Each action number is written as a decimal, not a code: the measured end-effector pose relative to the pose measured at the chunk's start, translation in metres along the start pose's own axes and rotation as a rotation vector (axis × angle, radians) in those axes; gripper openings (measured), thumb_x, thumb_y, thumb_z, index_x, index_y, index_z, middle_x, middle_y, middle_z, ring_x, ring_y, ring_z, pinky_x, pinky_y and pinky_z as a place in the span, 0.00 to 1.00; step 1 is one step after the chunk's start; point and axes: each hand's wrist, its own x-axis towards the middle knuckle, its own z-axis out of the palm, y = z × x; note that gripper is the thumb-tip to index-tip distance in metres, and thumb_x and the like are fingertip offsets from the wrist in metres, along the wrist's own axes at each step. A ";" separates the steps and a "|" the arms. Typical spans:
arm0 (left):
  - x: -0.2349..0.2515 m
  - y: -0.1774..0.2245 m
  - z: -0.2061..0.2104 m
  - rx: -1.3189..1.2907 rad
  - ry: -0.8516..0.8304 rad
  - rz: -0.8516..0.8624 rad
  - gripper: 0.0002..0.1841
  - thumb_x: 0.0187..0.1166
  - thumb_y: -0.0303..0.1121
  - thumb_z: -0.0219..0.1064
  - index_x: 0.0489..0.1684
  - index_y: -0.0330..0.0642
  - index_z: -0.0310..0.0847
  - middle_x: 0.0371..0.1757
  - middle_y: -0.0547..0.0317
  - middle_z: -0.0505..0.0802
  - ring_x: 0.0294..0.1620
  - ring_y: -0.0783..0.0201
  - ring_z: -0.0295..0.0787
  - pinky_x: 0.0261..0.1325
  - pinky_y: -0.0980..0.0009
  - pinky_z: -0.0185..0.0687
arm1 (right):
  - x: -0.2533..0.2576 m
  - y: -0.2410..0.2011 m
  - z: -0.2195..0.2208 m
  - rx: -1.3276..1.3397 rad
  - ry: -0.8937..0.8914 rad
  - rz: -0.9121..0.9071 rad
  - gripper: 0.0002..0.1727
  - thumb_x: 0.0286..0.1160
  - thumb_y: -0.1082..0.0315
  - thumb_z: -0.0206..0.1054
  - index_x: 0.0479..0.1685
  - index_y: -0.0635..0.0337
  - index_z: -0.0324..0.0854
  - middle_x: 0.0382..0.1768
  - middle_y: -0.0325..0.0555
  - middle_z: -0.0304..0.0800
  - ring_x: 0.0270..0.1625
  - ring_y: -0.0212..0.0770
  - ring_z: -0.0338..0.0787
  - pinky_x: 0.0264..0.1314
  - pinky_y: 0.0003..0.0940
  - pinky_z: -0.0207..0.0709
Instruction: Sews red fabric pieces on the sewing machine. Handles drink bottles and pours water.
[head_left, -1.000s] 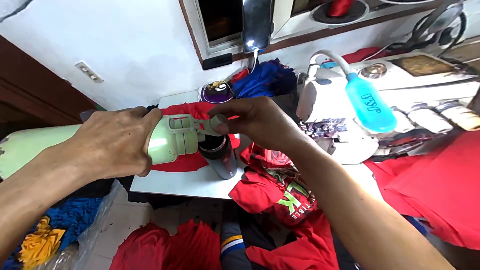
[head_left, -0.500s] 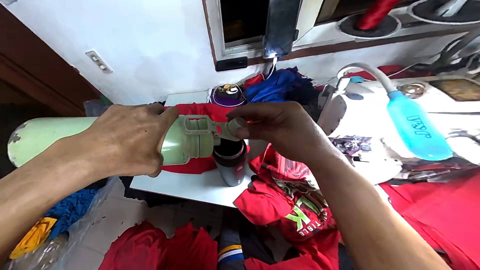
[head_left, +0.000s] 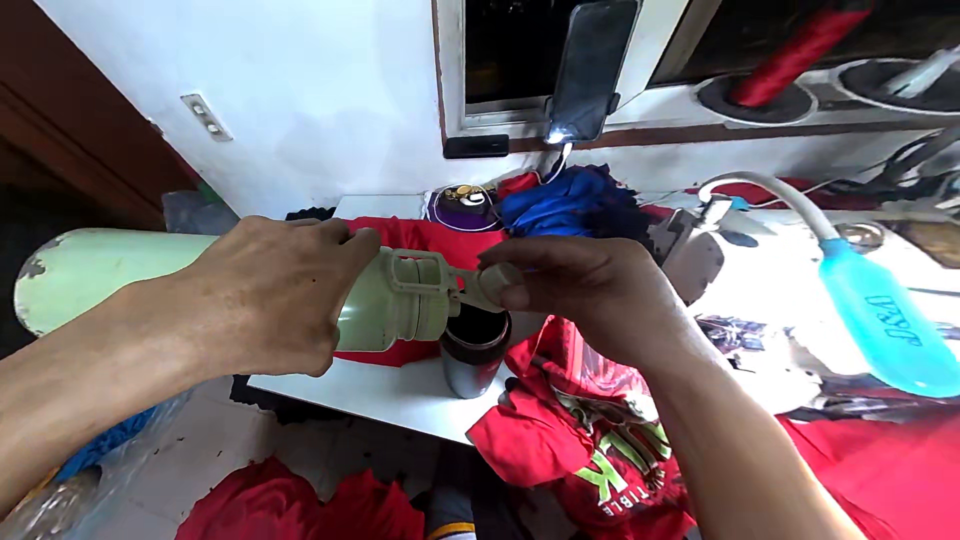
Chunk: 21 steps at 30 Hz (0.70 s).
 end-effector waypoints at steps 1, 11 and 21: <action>0.000 -0.001 0.001 -0.002 0.007 0.003 0.44 0.34 0.46 0.85 0.65 0.52 0.82 0.42 0.64 0.87 0.36 0.61 0.87 0.28 0.59 0.78 | 0.000 0.000 0.000 -0.002 -0.001 -0.002 0.15 0.69 0.68 0.76 0.56 0.54 0.92 0.47 0.36 0.97 0.46 0.33 0.97 0.47 0.30 0.95; 0.001 0.000 0.004 -0.007 0.061 0.016 0.46 0.29 0.44 0.88 0.65 0.48 0.83 0.44 0.60 0.89 0.37 0.56 0.89 0.28 0.57 0.78 | -0.001 -0.004 0.000 -0.057 0.017 -0.048 0.16 0.68 0.65 0.77 0.56 0.54 0.92 0.46 0.34 0.97 0.44 0.31 0.97 0.45 0.27 0.95; 0.003 -0.009 0.004 0.016 0.073 0.065 0.43 0.32 0.45 0.81 0.65 0.49 0.84 0.39 0.63 0.87 0.34 0.59 0.88 0.25 0.60 0.76 | 0.002 -0.002 0.001 -0.060 0.022 -0.081 0.16 0.69 0.63 0.77 0.56 0.54 0.92 0.47 0.33 0.97 0.47 0.31 0.96 0.48 0.27 0.95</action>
